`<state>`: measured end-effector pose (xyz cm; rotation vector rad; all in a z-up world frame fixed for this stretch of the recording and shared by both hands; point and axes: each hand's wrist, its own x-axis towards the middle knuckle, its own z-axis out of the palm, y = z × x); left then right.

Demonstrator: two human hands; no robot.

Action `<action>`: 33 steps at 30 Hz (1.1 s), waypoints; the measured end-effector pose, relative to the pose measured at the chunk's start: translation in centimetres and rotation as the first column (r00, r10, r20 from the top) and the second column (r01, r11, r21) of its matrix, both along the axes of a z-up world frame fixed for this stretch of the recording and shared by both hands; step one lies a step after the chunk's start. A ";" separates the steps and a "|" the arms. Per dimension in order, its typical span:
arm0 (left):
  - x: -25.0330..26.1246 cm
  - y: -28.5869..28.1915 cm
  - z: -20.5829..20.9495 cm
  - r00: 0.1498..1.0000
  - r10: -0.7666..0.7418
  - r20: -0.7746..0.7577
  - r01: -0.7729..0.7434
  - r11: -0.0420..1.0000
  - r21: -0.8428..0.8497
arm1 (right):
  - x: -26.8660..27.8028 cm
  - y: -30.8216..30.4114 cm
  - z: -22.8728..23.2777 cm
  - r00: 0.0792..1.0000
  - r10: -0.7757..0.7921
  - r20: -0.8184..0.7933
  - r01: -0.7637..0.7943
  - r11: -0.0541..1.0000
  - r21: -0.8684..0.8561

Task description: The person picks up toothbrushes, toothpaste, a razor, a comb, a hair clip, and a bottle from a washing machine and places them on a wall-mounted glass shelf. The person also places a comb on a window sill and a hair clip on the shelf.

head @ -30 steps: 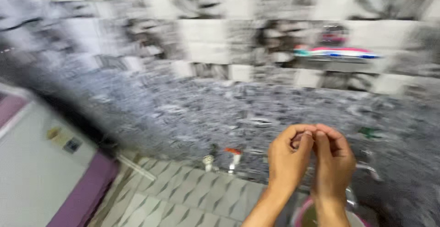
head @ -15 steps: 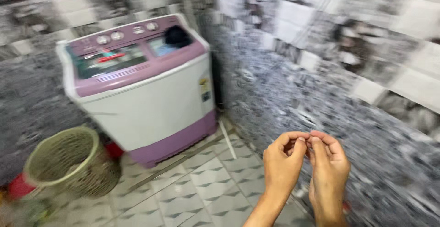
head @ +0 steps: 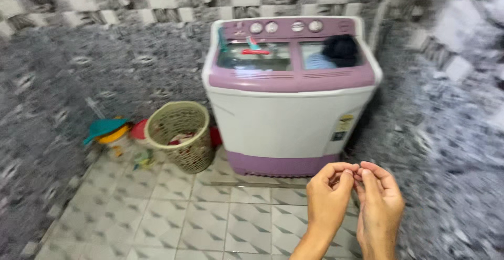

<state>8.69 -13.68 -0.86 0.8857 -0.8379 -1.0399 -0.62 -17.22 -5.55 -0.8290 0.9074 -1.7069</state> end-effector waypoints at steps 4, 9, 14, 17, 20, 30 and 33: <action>7.4 -4.4 -1.3 0.986 0.165 -0.023 -0.165 0.986 0.011 | 7.7 -5.1 -0.9 0.986 0.159 -0.052 -0.157 0.987 0.034; 17.6 -10.9 -3.0 0.954 0.291 -0.073 -0.286 0.956 0.071 | 18.6 -12.1 -1.5 0.959 0.278 -0.062 -0.275 0.960 0.054; 28.0 -17.7 -2.5 0.926 0.340 -0.161 -0.327 0.939 0.103 | 28.5 -17.9 -0.2 0.932 0.347 -0.103 -0.344 0.938 0.050; 33.2 -21.2 -1.3 0.942 0.320 -0.100 -0.306 0.943 0.134 | 33.1 -21.1 1.4 0.928 0.331 -0.173 -0.324 0.944 0.069; 36.5 -24.3 -1.2 0.942 0.336 0.007 -0.334 0.933 0.133 | 36.3 -23.6 1.9 0.935 0.289 -0.207 -0.271 0.956 0.110; 43.6 -37.3 -3.1 0.982 0.177 0.067 -0.182 0.980 0.080 | 43.4 -38.3 -0.2 0.939 0.294 -0.176 -0.285 0.956 0.075; 46.5 -42.9 -3.9 0.971 0.197 0.133 -0.210 0.973 0.092 | 46.1 -44.9 -2.9 0.931 0.314 -0.185 -0.292 0.947 0.136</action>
